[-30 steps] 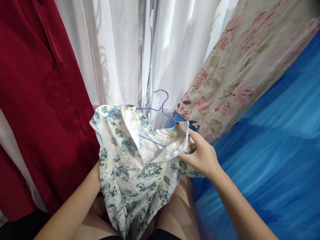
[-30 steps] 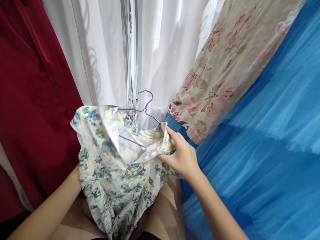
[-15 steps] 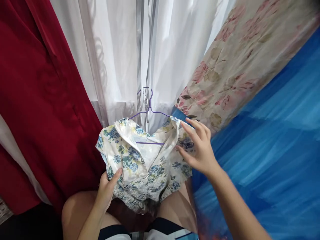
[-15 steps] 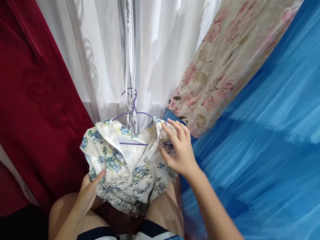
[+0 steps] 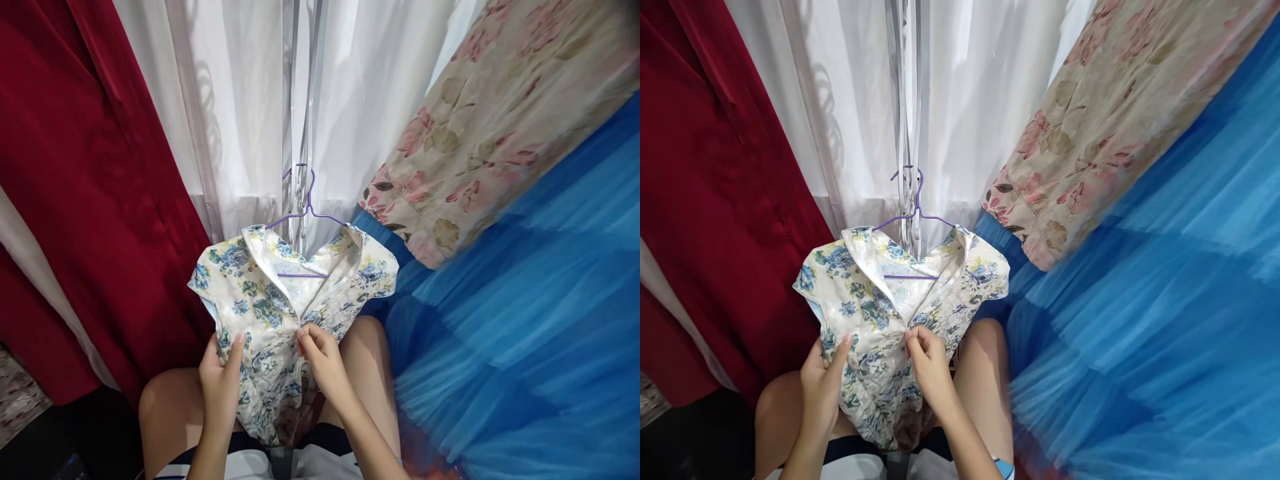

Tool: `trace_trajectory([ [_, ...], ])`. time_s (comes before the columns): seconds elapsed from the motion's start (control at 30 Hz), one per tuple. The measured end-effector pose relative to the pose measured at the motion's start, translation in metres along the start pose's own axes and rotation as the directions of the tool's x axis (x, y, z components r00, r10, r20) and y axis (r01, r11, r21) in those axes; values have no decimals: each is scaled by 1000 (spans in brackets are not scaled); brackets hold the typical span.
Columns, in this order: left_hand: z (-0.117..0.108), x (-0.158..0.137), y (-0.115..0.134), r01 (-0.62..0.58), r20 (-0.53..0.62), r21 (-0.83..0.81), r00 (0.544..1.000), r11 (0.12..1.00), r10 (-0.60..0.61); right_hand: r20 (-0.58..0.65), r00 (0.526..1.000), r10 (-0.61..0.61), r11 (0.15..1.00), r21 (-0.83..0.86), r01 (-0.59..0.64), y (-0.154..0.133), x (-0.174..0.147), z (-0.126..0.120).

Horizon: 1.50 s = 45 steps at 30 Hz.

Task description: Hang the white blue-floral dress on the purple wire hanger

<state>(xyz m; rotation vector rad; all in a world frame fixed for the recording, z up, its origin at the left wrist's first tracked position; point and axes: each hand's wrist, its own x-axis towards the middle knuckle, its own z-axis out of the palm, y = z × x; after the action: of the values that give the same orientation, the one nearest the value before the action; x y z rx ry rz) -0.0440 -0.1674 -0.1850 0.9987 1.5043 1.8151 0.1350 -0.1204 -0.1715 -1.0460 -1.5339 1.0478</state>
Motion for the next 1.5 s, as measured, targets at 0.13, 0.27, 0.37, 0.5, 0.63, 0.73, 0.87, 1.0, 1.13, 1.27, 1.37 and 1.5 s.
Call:
trace_trajectory([
  [0.13,22,-19,-13,-363,-103,270,910,892,402,67,986,154,967,195,-164,11,-9,3],
  [0.27,50,-33,-24,-424,397,255,865,869,305,160,973,165,949,243,-201,11,-18,0],
  [0.37,65,-34,-22,-394,504,236,831,888,235,130,972,193,945,240,-220,-9,-16,-15],
  [0.5,74,-27,-13,-496,579,193,754,846,310,38,992,118,965,233,-124,-57,17,-44],
  [0.63,78,-24,-7,-605,680,251,666,756,307,-24,999,-41,970,238,46,-111,78,-58],
  [0.73,81,-19,-3,-643,753,277,607,714,254,-94,989,-116,954,266,137,-136,112,-56],
  [0.87,79,6,16,-660,772,201,562,724,298,-55,986,-159,954,247,167,-142,115,-50],
  [1.0,81,55,72,-676,456,104,684,729,569,-17,981,-191,969,157,191,-137,96,-47],
  [1.13,96,95,130,-845,488,82,496,528,718,2,963,-269,962,33,269,-130,91,-43],
  [1.27,104,107,160,-900,440,100,423,425,792,-118,934,-337,931,-190,312,-105,94,-37],
  [1.37,98,108,168,-890,455,98,439,446,775,-201,914,-354,931,-173,322,-89,91,-34],
  [1.5,93,112,163,-916,630,68,347,395,695,-146,920,-363,928,31,371,-94,86,-35],
])
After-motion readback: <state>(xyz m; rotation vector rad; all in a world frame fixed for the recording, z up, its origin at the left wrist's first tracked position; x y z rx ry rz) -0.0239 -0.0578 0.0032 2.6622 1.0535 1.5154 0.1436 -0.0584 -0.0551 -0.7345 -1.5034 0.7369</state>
